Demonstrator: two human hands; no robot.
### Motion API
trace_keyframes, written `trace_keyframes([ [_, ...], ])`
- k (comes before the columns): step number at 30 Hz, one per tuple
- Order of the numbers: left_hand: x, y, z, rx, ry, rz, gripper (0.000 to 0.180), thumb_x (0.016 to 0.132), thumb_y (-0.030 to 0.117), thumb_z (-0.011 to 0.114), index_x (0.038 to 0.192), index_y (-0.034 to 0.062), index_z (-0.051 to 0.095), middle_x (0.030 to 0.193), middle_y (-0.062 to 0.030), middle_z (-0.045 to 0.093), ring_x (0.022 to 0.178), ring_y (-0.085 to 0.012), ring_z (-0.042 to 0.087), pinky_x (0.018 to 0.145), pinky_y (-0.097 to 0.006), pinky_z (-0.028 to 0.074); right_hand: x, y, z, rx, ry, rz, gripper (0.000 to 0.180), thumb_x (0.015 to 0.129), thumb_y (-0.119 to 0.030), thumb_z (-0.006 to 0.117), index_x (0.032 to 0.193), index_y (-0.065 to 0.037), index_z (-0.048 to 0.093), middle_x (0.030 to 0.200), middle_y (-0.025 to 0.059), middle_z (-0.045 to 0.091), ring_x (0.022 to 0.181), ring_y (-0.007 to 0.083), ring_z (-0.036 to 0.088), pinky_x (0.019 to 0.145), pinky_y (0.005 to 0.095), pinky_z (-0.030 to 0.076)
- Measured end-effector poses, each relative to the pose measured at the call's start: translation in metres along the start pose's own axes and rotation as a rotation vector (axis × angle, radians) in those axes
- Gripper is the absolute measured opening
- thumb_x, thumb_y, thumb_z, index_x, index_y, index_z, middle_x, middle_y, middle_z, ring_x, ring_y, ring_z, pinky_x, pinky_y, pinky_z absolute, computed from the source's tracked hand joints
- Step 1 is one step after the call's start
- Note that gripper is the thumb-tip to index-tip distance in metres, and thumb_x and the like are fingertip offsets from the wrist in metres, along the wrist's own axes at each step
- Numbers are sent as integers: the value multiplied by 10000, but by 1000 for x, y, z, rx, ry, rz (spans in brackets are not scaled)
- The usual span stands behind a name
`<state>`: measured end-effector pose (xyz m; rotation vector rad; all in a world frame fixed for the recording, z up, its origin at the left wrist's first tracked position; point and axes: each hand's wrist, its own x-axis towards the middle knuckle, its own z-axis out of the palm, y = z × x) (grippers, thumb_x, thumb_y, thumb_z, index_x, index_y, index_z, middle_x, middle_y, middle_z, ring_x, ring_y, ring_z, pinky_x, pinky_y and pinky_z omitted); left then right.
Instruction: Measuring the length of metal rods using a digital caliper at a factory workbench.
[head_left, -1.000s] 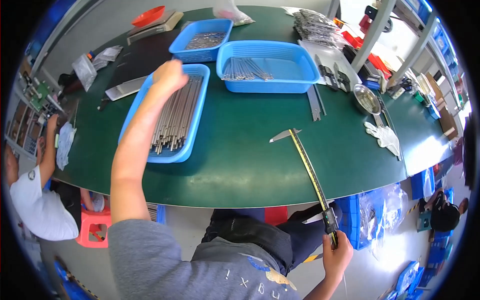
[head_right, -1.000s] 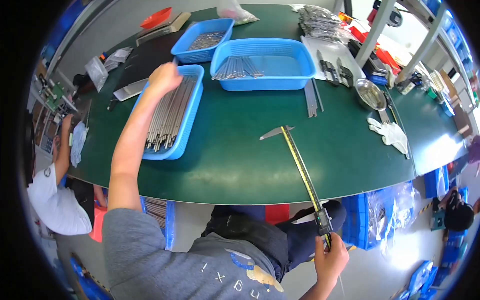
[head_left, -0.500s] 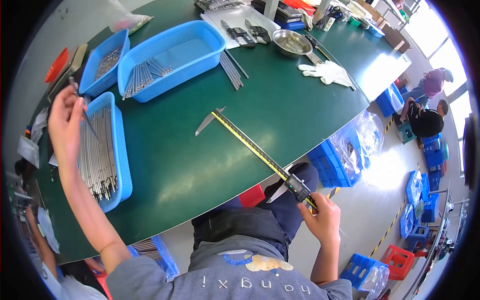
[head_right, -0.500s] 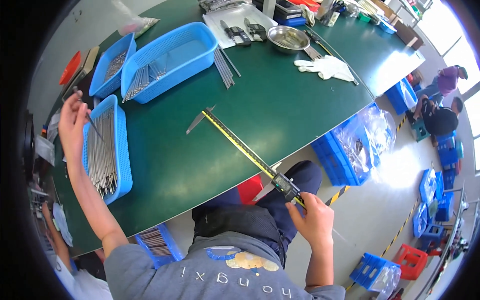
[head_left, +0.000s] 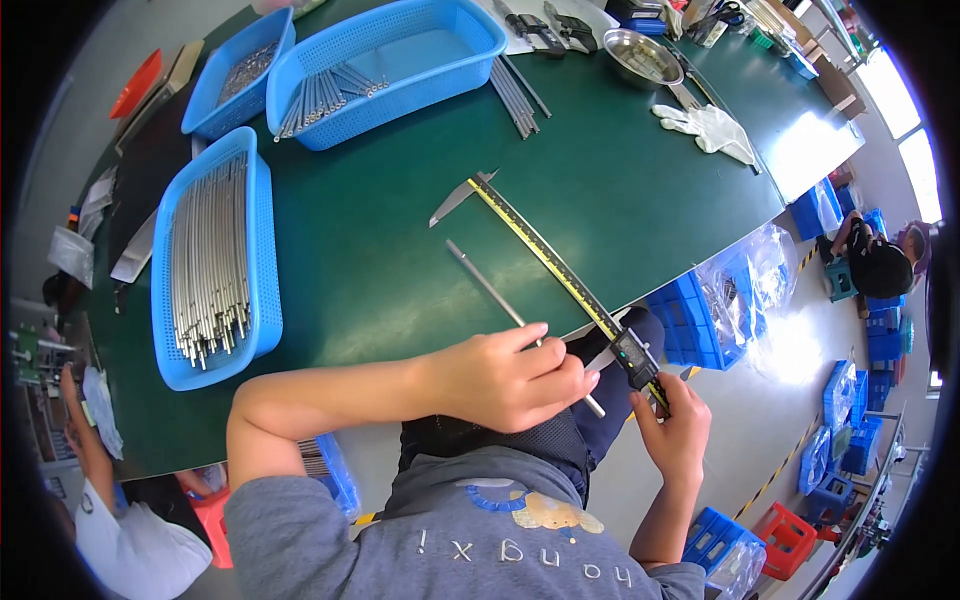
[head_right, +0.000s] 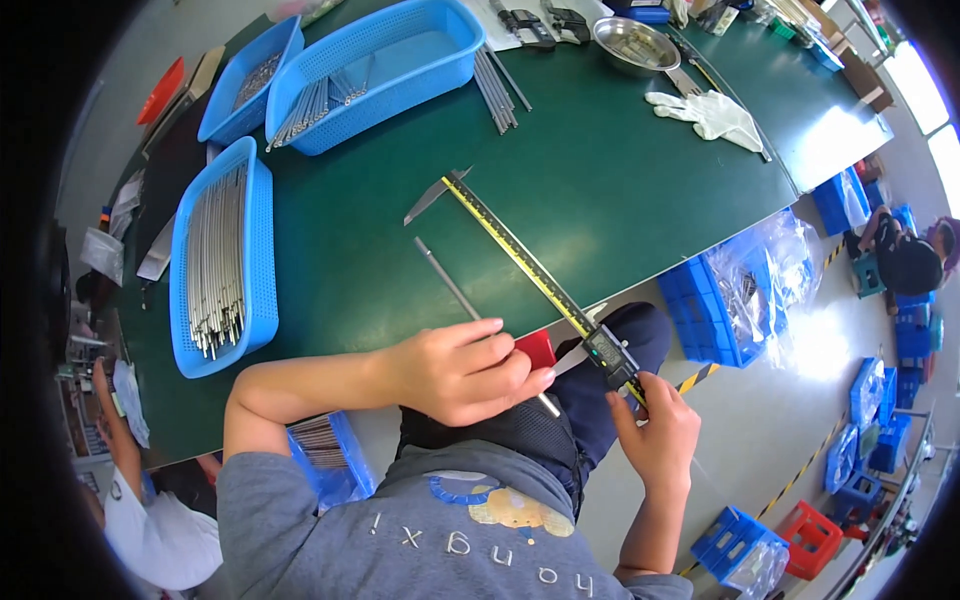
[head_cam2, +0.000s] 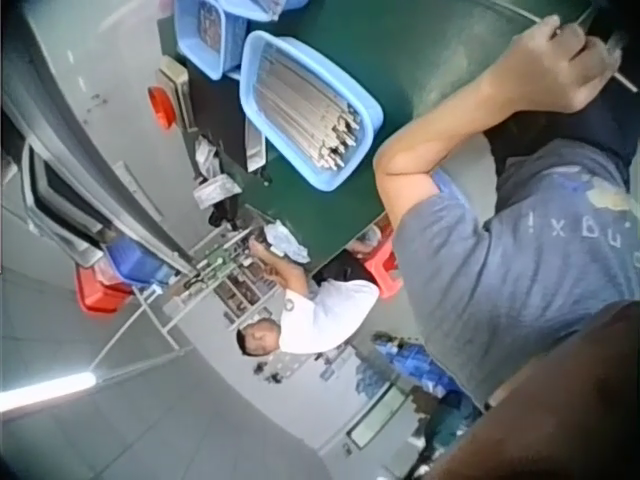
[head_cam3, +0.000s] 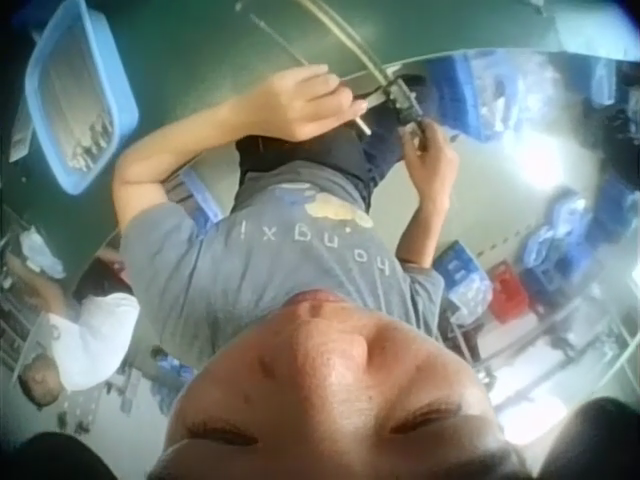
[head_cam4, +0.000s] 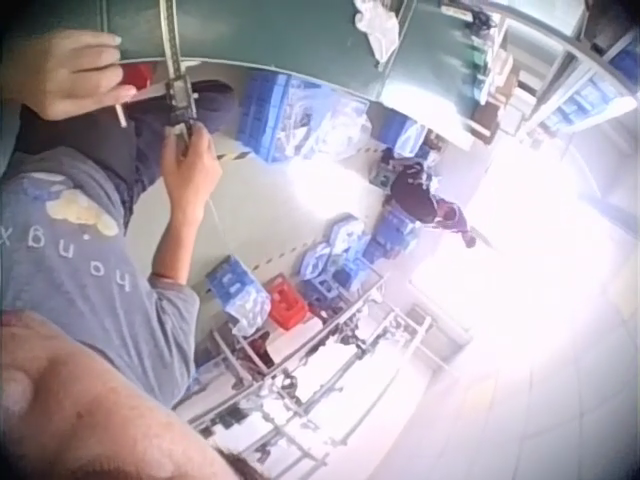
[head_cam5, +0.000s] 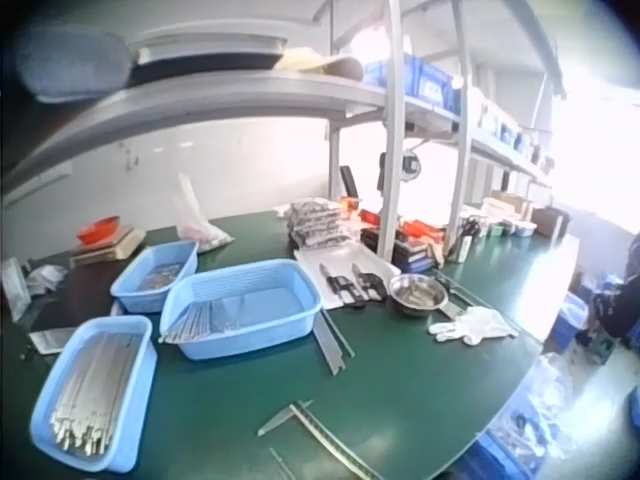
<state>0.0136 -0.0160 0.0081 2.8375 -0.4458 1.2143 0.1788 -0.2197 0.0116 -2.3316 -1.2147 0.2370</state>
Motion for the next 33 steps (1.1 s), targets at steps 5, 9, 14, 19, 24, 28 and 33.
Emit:
trace_keyframes([
  [5,-5,-8,7,22,-34,-46,322,701,161,709,1016,96,691,826,-10,544,733,-157,562,733,-327,561,0,0,-1,13,-8,-3,328,726,-203,769,945,-11,618,741,105,630,550,189,596,526,289,474],
  [9,-10,-13,9,15,-34,-49,302,718,165,714,1011,98,691,822,-8,544,748,-158,567,744,-340,563,0,-2,-1,12,-1,10,324,727,-198,767,944,-10,619,734,107,625,553,190,594,525,292,472],
  [14,-13,-14,9,25,-41,-84,291,718,168,721,1000,98,694,816,-8,543,758,-159,571,756,-346,564,1,-3,-1,18,3,7,324,723,-193,769,948,-11,622,726,108,619,551,191,585,524,297,467],
  [19,-16,-15,11,30,-21,-85,241,769,171,639,978,58,678,856,-35,537,805,-191,551,764,-392,557,0,-3,-1,0,0,0,322,724,-195,768,945,-13,620,719,107,617,549,195,585,523,299,465],
  [24,-17,-14,11,13,-41,-104,231,772,170,641,969,54,678,860,-37,543,807,-193,556,767,-397,557,-2,-2,-1,-4,-1,-2,316,726,-198,766,936,-16,617,714,106,615,548,200,586,520,299,463],
  [28,-17,-12,10,2,-90,-101,199,779,162,640,937,44,667,839,-41,548,796,-191,563,775,-397,555,-3,-2,-2,-11,5,-8,313,725,-197,766,938,-23,619,718,103,616,546,197,583,519,298,463],
  [33,-16,-22,6,-88,-113,-119,209,725,142,636,907,39,641,815,-61,569,821,-209,592,785,-376,553,-3,-8,-5,-8,13,29,314,723,-199,769,946,-31,623,726,94,620,544,189,581,515,291,461],
])
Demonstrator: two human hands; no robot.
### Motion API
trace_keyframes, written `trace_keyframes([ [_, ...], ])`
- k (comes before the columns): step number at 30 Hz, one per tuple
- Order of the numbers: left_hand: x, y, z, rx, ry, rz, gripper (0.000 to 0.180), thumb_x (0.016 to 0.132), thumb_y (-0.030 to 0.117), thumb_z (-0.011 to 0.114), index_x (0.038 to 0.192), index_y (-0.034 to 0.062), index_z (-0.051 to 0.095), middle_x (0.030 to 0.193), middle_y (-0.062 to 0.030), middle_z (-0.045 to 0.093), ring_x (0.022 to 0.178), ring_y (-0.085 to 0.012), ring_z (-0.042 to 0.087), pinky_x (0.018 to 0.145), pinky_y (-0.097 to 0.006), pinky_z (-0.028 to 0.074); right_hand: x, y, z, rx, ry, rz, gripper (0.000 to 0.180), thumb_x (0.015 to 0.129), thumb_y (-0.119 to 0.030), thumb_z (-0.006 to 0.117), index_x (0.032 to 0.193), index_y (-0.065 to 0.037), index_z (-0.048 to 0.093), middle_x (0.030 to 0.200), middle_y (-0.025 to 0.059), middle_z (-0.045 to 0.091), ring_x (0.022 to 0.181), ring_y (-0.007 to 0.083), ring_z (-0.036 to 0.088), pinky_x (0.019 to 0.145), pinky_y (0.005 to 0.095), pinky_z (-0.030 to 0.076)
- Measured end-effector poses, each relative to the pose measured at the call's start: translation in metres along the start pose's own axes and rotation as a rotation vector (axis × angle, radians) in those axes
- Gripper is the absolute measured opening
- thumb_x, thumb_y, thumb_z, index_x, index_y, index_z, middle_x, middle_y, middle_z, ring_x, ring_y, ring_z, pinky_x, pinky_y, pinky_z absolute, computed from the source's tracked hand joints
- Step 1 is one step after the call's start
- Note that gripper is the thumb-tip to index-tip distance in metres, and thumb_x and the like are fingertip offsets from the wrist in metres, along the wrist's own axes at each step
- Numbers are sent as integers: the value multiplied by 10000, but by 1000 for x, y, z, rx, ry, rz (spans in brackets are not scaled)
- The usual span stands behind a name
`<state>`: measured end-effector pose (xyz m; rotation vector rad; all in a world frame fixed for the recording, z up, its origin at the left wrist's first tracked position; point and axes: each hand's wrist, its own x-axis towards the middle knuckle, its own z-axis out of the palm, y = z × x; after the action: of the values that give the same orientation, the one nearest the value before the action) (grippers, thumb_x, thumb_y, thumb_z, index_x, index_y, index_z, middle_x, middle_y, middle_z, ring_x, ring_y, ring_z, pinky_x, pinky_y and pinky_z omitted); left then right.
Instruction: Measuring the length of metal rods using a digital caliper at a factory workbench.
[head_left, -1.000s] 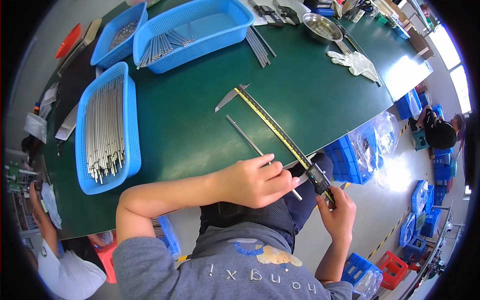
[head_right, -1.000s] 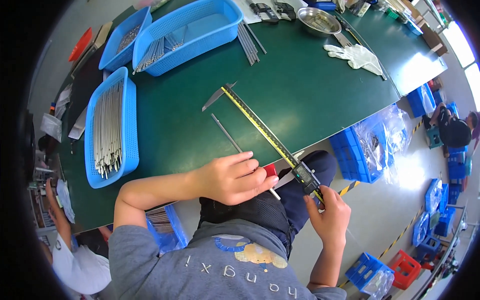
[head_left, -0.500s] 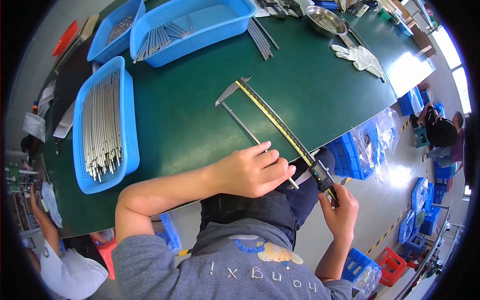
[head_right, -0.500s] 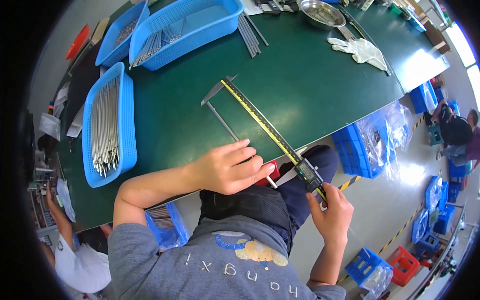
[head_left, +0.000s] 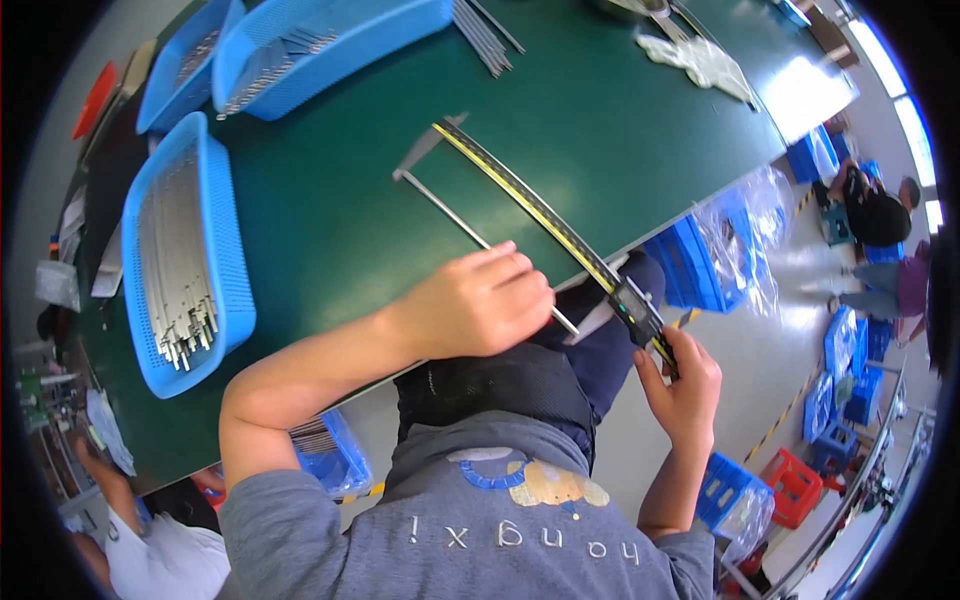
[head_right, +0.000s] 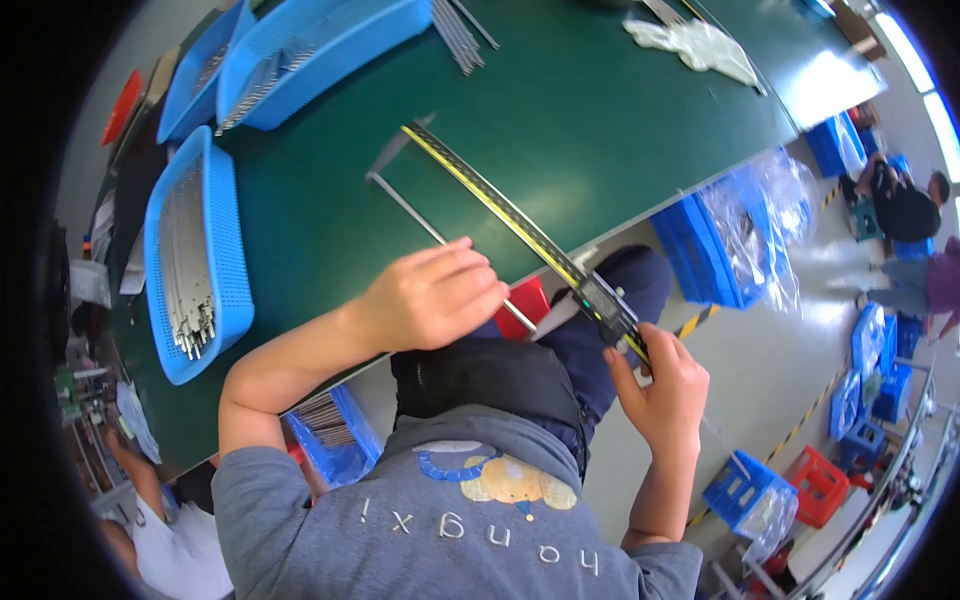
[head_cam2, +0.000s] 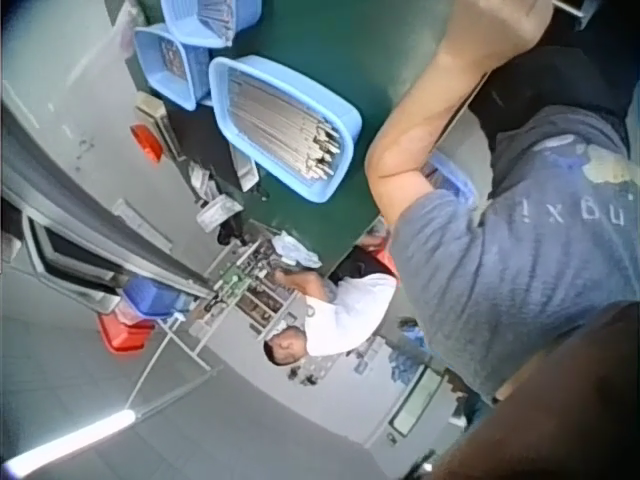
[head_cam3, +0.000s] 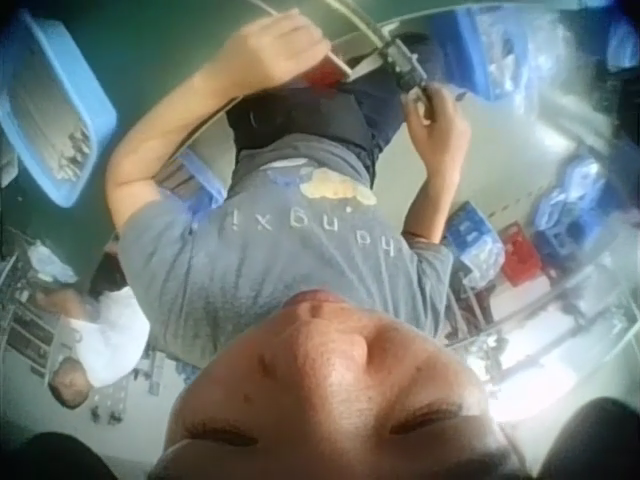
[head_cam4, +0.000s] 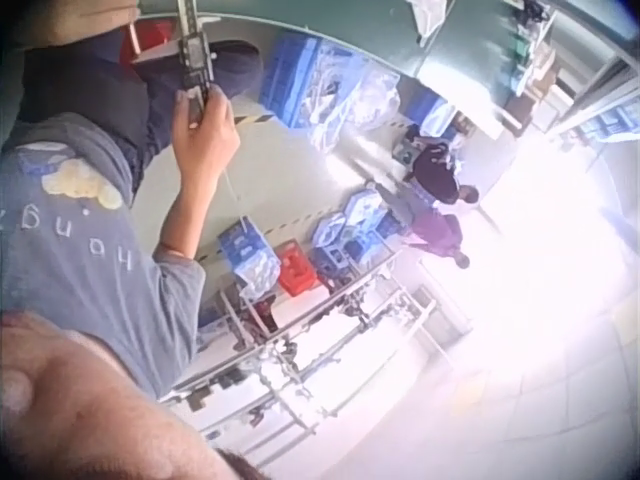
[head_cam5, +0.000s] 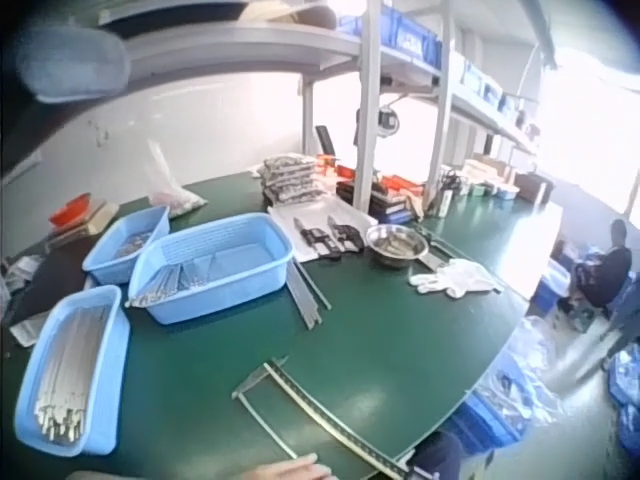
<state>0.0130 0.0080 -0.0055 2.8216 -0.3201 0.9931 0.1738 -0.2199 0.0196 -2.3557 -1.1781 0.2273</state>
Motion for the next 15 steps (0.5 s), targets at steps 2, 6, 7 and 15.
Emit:
trace_keyframes([
  [2,1,-2,-4,-48,-90,-54,215,686,89,637,895,45,660,876,-73,621,873,-225,634,801,-368,563,2,-3,1,21,15,-46,311,724,-197,769,947,-35,626,727,85,621,545,177,580,512,280,460],
  [6,-1,-5,-4,-85,-97,-74,197,676,80,628,866,32,649,909,-82,632,902,-244,638,802,-365,563,2,-2,6,-13,43,-78,304,722,-226,774,918,-47,626,727,71,628,527,182,587,491,286,458],
  [7,-1,-5,-3,-83,-92,-91,200,676,79,628,868,31,651,923,-82,635,914,-245,638,801,-363,563,2,-1,7,-21,51,-91,297,725,-228,769,911,-50,623,715,70,623,512,191,582,479,294,454],
  [15,1,-2,1,-113,-93,-73,213,677,91,620,879,36,658,965,-75,635,956,-236,626,809,-365,553,-8,2,7,-9,34,-101,284,740,-160,726,965,-36,605,705,74,597,517,187,569,474,299,443],
])
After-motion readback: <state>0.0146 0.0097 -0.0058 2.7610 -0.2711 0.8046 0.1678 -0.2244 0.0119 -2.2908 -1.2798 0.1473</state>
